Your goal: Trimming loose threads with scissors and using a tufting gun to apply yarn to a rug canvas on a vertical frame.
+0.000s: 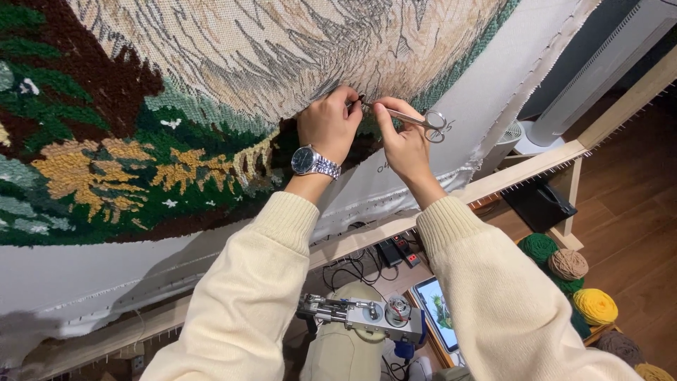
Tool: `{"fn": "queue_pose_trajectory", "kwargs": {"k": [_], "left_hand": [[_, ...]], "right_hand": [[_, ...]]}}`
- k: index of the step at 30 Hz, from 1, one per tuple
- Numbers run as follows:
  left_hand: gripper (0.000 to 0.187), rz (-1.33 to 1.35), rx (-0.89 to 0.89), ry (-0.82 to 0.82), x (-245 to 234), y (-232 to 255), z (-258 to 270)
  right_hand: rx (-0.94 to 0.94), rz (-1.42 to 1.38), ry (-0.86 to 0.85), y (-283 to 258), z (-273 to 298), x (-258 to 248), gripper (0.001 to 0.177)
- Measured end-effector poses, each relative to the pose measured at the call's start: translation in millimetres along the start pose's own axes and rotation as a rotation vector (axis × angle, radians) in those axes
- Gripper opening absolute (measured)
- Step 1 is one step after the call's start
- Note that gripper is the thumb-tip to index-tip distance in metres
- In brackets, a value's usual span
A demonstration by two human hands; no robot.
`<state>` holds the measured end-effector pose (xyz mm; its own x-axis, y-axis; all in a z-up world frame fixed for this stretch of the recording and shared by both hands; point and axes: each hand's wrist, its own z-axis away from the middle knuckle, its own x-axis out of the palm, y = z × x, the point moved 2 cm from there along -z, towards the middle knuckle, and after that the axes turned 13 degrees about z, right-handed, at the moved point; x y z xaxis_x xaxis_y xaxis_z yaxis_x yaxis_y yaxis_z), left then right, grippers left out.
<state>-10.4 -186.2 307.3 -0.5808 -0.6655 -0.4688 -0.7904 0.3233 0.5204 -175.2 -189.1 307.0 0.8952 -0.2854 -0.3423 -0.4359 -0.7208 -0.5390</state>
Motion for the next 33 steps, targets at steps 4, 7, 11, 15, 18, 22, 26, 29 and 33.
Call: {"fn": "queue_pose_trajectory", "kwargs": {"k": [4,7,11,15,18,22,26,29,33], "left_hand": [[0.011,0.028,0.005,0.001,-2.4,1.5,0.0],[0.012,0.017,0.009,0.003,-0.3,-0.9,-0.2],[0.012,0.025,-0.009,-0.028,-1.0,-2.5,-0.5],[0.013,0.060,-0.017,-0.062,-5.1,-0.7,1.6],[0.014,0.047,-0.016,-0.068,-6.6,-0.8,0.7],[0.014,0.055,-0.018,-0.068,-4.6,-1.6,-0.9],[0.015,0.057,-0.028,-0.087,-8.4,3.0,-0.3],[0.016,0.062,-0.034,-0.099,-10.1,3.6,0.5],[0.016,0.078,-0.019,-0.090,-11.1,3.9,2.3]], "right_hand": [[0.007,0.010,0.005,-1.9,-0.7,1.6,0.015],[0.011,0.002,0.013,-4.3,-0.5,3.3,0.015],[0.036,0.004,0.033,-4.3,-0.2,6.8,0.016],[-0.017,0.049,0.040,-8.1,-3.7,8.6,0.014],[-0.014,0.059,0.025,-8.4,-4.0,6.6,0.014],[0.039,-0.044,0.016,4.8,-2.7,3.3,0.015],[0.026,-0.095,0.024,3.2,-3.0,2.6,0.013],[0.011,-0.103,0.016,2.6,-4.1,3.3,0.012],[0.022,-0.081,0.003,-4.0,-2.9,2.5,0.013]]}}
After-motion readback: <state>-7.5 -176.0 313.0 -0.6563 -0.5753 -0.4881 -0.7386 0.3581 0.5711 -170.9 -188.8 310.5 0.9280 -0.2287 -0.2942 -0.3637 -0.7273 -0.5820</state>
